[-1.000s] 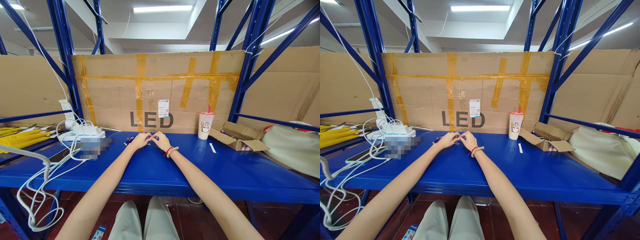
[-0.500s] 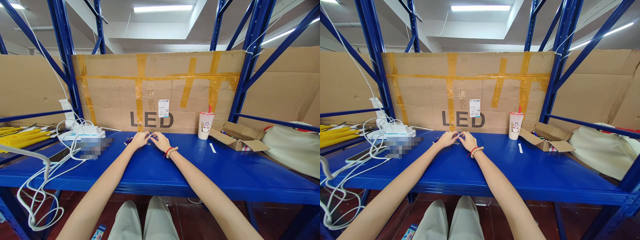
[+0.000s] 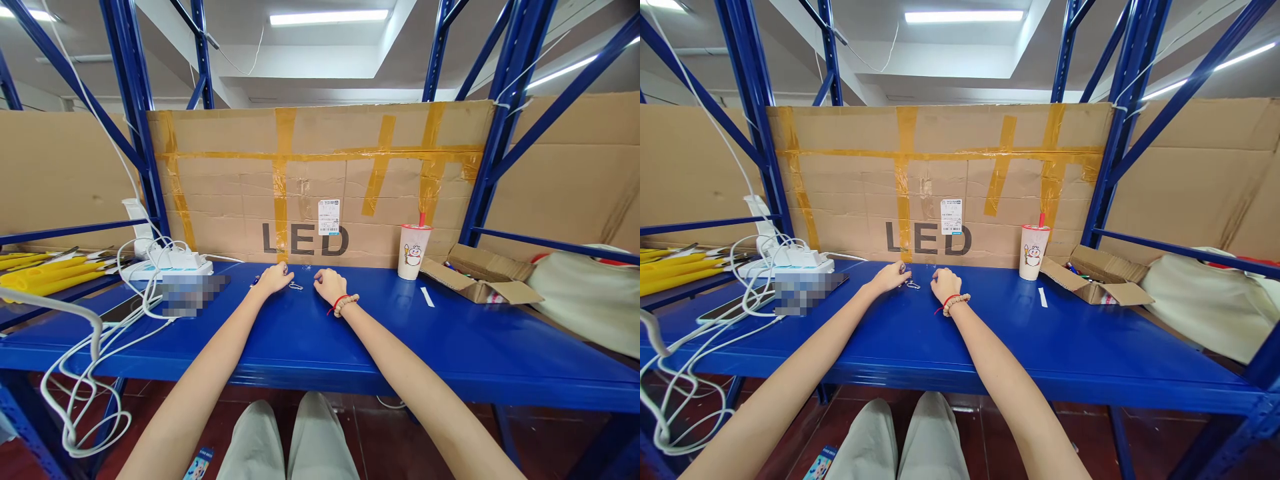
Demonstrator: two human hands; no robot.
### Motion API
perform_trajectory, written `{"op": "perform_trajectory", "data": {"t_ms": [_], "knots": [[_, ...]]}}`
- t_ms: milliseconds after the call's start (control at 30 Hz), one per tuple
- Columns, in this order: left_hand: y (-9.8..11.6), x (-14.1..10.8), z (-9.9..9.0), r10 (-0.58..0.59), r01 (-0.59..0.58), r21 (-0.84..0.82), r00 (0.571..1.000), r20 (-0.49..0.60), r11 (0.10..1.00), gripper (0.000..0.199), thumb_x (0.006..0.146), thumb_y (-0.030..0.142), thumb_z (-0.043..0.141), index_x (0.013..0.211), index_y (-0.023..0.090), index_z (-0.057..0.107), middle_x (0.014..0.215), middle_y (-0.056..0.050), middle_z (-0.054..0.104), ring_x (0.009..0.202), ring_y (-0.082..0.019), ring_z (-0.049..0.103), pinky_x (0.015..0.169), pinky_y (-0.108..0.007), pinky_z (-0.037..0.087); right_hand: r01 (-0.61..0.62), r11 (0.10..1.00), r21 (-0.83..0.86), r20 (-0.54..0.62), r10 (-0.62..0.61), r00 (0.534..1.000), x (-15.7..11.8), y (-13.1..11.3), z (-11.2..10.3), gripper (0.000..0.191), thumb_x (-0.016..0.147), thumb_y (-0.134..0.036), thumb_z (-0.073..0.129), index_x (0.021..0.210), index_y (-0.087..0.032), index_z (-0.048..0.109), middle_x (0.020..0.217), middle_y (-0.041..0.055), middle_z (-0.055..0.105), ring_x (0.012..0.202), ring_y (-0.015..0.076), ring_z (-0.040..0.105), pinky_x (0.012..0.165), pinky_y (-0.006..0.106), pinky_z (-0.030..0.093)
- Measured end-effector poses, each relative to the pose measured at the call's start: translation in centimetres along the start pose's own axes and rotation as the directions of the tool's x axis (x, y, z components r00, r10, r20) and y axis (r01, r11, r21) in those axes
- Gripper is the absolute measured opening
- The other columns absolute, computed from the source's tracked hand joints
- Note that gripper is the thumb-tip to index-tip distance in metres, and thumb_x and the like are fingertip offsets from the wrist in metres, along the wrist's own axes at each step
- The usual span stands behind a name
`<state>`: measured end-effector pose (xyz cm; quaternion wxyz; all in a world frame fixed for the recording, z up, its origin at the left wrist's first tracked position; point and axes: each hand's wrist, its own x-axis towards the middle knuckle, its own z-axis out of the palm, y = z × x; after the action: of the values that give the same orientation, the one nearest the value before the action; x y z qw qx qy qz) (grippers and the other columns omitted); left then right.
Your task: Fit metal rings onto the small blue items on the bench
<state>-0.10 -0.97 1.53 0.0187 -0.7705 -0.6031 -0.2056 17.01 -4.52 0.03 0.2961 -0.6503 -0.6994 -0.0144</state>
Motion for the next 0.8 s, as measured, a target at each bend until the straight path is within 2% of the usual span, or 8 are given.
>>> {"op": "perform_trajectory", "data": {"t_ms": [167,400,567,700,800], "knots": [[-0.52,0.29,0.12,-0.017,0.016,0.023,0.999,0.048,1.000,0.023,0.069,0.036,0.058,0.084,0.020,0.050,0.089,-0.005,0.065,0.086,-0.023,0.061,0.069,-0.029,0.044,-0.007,1.000,0.007,-0.012,0.007,1.000,-0.04,0.08,0.07,0.019,0.078,-0.021,0.052,0.091,-0.021,0.065,0.106,0.0054,0.058,0.088,0.0184,0.059,0.070,0.028,0.042],[-0.86,0.58,-0.19,-0.046,0.042,0.041,0.994,0.098,0.998,0.028,0.065,0.039,0.061,0.083,0.020,0.049,0.094,-0.003,0.065,0.089,-0.023,0.060,0.072,-0.030,0.044,0.039,0.998,0.039,0.037,-0.041,0.998,0.24,0.47,0.44,0.020,0.077,-0.015,0.053,0.091,-0.020,0.066,0.100,0.0039,0.061,0.088,0.0160,0.059,0.071,0.026,0.043],[-0.71,0.49,-0.29,-0.061,0.051,0.072,0.988,0.142,0.996,0.029,0.064,0.033,0.063,0.087,0.020,0.049,0.097,-0.006,0.065,0.094,-0.026,0.059,0.079,-0.034,0.043,0.110,0.992,0.059,0.053,-0.113,0.992,0.33,0.49,0.51,0.025,0.077,-0.010,0.051,0.094,-0.020,0.065,0.099,0.0031,0.062,0.087,0.0131,0.058,0.072,0.023,0.042],[-0.67,0.45,-0.31,-0.062,0.050,0.071,0.982,0.177,0.996,0.028,0.067,0.027,0.060,0.092,0.020,0.049,0.097,-0.005,0.065,0.098,-0.025,0.058,0.083,-0.035,0.041,0.156,0.986,0.058,0.045,-0.158,0.986,0.36,0.38,0.46,0.024,0.077,-0.010,0.051,0.094,-0.019,0.065,0.099,0.0034,0.062,0.088,0.0141,0.058,0.079,0.027,0.040],[-0.68,0.47,-0.50,-0.065,0.055,0.056,0.979,0.192,0.997,0.034,0.066,0.032,0.062,0.094,0.020,0.049,0.096,-0.005,0.065,0.100,-0.025,0.057,0.088,-0.037,0.038,0.168,0.984,0.053,0.018,-0.169,0.985,0.37,0.30,0.47,0.022,0.078,-0.012,0.051,0.094,-0.019,0.065,0.101,0.0050,0.061,0.097,0.0170,0.054,0.085,0.031,0.036]]}}
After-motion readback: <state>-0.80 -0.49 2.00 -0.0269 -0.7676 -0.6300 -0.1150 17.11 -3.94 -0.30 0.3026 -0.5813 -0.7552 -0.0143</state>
